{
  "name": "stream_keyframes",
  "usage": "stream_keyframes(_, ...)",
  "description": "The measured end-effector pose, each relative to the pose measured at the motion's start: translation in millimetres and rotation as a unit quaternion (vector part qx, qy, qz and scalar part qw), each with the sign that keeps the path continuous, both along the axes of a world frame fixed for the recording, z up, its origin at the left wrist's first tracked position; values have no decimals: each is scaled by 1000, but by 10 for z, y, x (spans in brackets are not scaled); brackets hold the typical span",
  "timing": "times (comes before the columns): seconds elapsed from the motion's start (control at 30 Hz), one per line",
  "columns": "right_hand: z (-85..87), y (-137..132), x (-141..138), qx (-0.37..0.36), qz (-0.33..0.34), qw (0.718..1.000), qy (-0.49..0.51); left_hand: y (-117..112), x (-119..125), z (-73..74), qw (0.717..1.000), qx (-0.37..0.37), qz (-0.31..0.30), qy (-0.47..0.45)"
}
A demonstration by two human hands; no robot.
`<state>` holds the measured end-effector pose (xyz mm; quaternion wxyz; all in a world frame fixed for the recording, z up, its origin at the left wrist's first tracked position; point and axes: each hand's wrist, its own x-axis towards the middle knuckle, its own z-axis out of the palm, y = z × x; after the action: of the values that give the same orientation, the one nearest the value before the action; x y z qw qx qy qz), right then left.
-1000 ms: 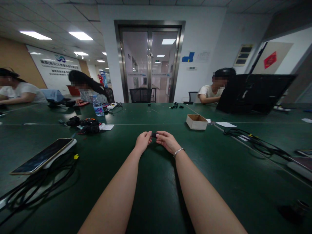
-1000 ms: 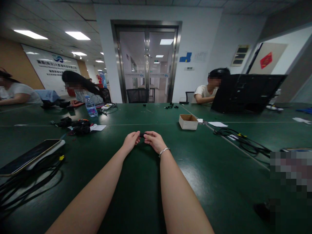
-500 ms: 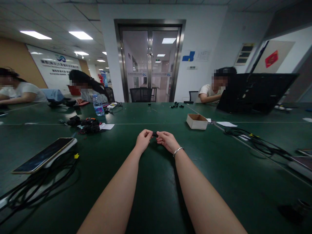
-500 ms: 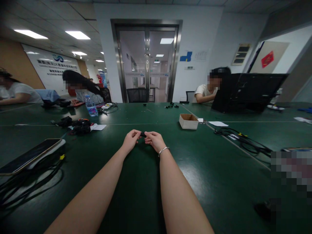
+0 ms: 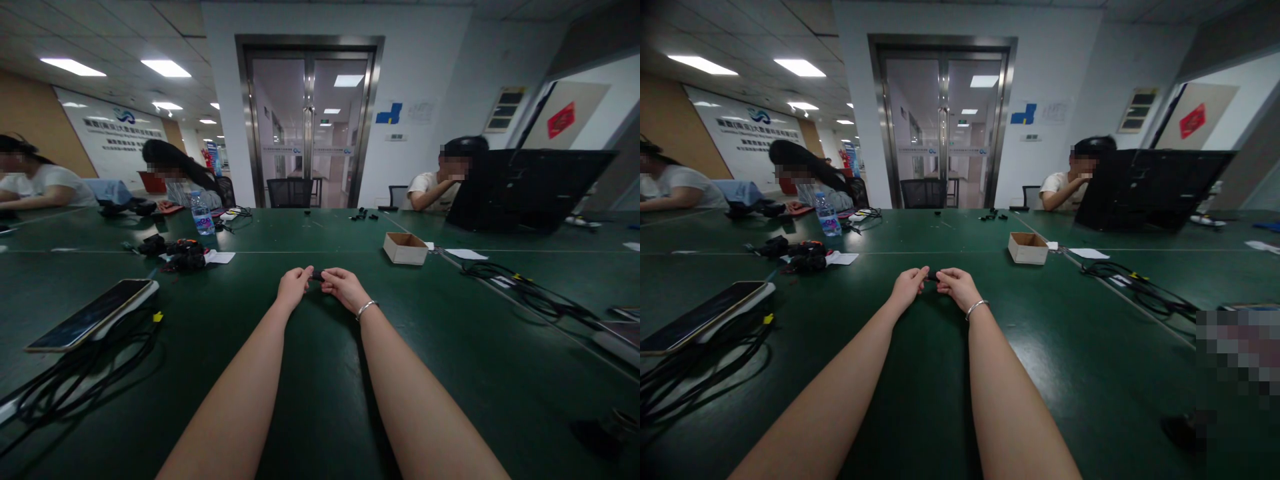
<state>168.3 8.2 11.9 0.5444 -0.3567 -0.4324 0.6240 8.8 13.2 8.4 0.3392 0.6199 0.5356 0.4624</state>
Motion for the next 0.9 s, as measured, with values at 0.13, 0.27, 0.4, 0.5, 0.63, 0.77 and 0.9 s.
stream_keyframes(0.13,12,-7,14,7,17,1000,-6,14,-6,2,1000,-23,2,8)
stream_keyframes(0.27,13,-4,35,19,41,999,-7,14,4,3,1000,-20,15,13)
stream_keyframes(0.4,14,-9,50,40,63,997,-5,8,8,21,999,-26,26,12)
stream_keyframes(0.5,22,-21,60,51,74,996,-1,20,8,41,999,-48,22,9)
stream_keyframes(0.63,24,-27,73,55,83,995,5,36,13,74,996,-83,15,4)
stream_keyframes(0.77,13,-18,75,51,83,995,5,16,25,100,996,-83,32,9)
stream_keyframes(0.9,19,-16,58,39,77,996,-4,-7,29,83,997,-55,46,23)
